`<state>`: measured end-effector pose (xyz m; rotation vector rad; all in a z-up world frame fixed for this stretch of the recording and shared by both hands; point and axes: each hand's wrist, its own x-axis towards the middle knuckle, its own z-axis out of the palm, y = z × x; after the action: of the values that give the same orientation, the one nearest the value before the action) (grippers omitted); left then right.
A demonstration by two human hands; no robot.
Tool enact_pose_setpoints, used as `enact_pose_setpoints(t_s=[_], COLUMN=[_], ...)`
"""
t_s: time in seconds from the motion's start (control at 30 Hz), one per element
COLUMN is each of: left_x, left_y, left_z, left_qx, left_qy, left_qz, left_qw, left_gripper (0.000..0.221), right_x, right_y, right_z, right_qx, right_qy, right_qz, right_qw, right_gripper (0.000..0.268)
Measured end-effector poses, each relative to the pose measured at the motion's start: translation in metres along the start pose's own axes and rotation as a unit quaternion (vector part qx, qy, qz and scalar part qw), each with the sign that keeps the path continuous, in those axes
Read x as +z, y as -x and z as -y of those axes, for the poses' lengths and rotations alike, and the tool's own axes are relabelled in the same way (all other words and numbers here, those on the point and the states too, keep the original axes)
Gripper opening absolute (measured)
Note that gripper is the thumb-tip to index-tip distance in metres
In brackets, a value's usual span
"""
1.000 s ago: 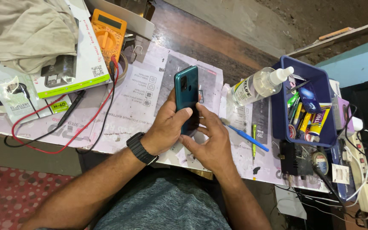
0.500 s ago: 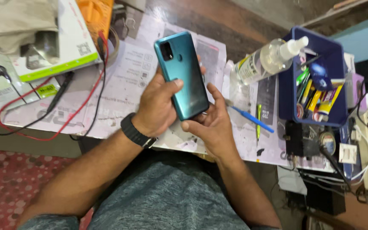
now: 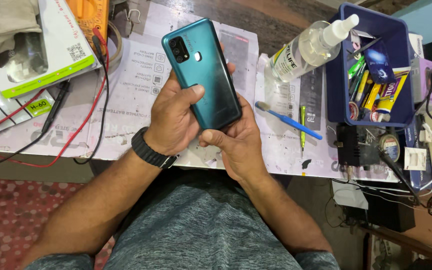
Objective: The person works on a disassembled smartphone, manipulating internal components and connectors with their fingers. They then use a blue toothbrush to clean the interior of the phone's back cover and the main body. Finally, the person aligns and snaps the back cover onto the phone chassis.
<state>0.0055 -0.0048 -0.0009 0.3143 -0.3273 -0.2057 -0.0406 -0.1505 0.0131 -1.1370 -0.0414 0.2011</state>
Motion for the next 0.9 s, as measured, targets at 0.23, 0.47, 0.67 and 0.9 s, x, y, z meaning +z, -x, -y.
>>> enact_pose_setpoints(t_s=[0.23, 0.47, 0.67, 0.9], left_x=[-0.004, -0.009, -0.01, -0.024], left_y=[0.003, 0.008, 0.008, 0.016], left_z=[0.001, -0.019, -0.066, -0.075], left_qx=[-0.008, 0.039, -0.02, -0.034], left_qy=[-0.012, -0.275, -0.433, -0.507], left_qz=[0.017, -0.018, -0.037, -0.011], left_qw=[1.0, 0.96, 0.9, 0.861], left_gripper=[0.061, 0.036, 0.024, 0.02], right_x=[-0.001, -0.021, -0.046, -0.055], right_y=[0.004, 0.003, 0.004, 0.008], right_z=[-0.007, 0.01, 0.024, 0.014], right_qx=[-0.035, -0.048, -0.077, -0.098], right_qy=[0.006, 0.026, 0.208, 0.221], right_qz=[-0.008, -0.022, -0.009, 0.03], right_qw=[0.999, 0.998, 0.975, 0.97], right_gripper=[0.081, 0.08, 0.078, 0.075])
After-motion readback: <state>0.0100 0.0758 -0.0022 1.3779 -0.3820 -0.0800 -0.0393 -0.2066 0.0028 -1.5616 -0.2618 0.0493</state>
